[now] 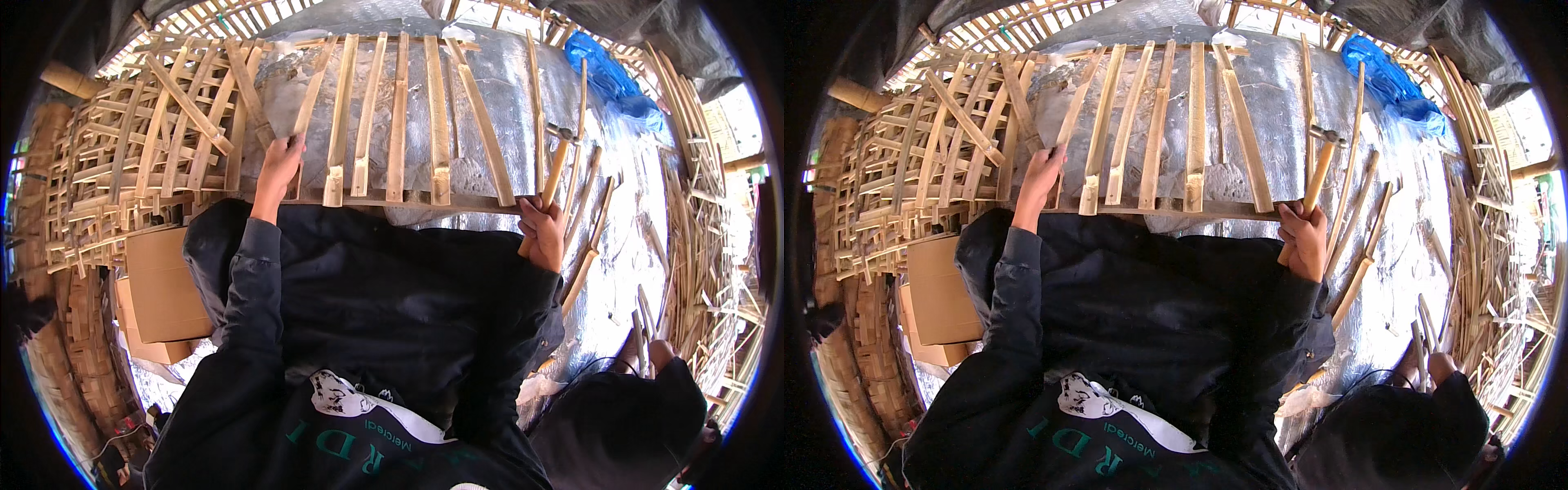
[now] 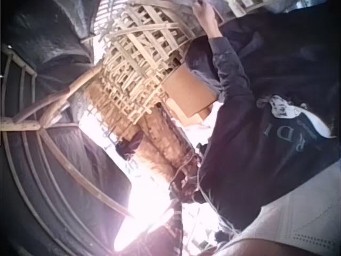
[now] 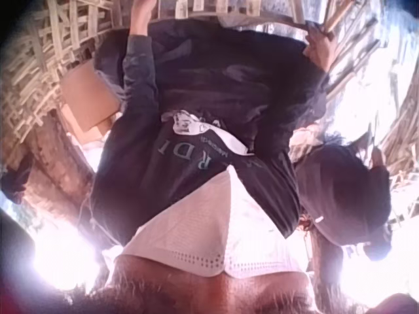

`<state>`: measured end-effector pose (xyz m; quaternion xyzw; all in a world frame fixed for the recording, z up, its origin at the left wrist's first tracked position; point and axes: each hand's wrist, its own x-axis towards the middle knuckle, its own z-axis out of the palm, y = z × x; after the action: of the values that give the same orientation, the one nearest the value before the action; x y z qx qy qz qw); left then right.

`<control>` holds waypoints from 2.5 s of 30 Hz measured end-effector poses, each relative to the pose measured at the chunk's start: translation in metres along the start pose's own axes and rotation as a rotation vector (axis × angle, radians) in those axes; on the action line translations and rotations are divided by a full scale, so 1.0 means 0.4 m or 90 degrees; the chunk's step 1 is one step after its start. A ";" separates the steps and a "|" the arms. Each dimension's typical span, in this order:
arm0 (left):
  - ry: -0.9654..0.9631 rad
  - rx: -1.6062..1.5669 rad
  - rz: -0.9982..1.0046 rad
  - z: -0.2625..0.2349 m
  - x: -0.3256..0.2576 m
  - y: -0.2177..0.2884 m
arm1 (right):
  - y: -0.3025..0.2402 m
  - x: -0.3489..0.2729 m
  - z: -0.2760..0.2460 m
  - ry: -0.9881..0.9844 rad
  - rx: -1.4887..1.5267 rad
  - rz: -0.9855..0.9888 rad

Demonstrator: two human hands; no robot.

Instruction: The person positions bamboo slats onto a wooden frame and secures them by hammering nails in with a hammer.

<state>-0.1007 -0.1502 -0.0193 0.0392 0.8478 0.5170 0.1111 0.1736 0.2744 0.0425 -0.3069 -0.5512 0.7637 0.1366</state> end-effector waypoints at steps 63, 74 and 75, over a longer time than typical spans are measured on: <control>0.136 0.345 0.091 0.104 0.025 -0.074 | 0.099 0.112 0.003 0.053 -0.089 -0.012; 0.176 0.214 0.104 0.096 0.016 -0.053 | 0.102 0.114 0.002 0.056 -0.075 -0.033; 0.173 0.190 0.120 0.079 0.031 -0.080 | 0.108 0.114 0.018 0.050 -0.072 -0.030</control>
<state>-0.1039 -0.1355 -0.0632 0.0645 0.9148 0.3941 -0.0603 0.1392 0.2785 -0.0105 -0.3309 -0.5947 0.7152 0.1591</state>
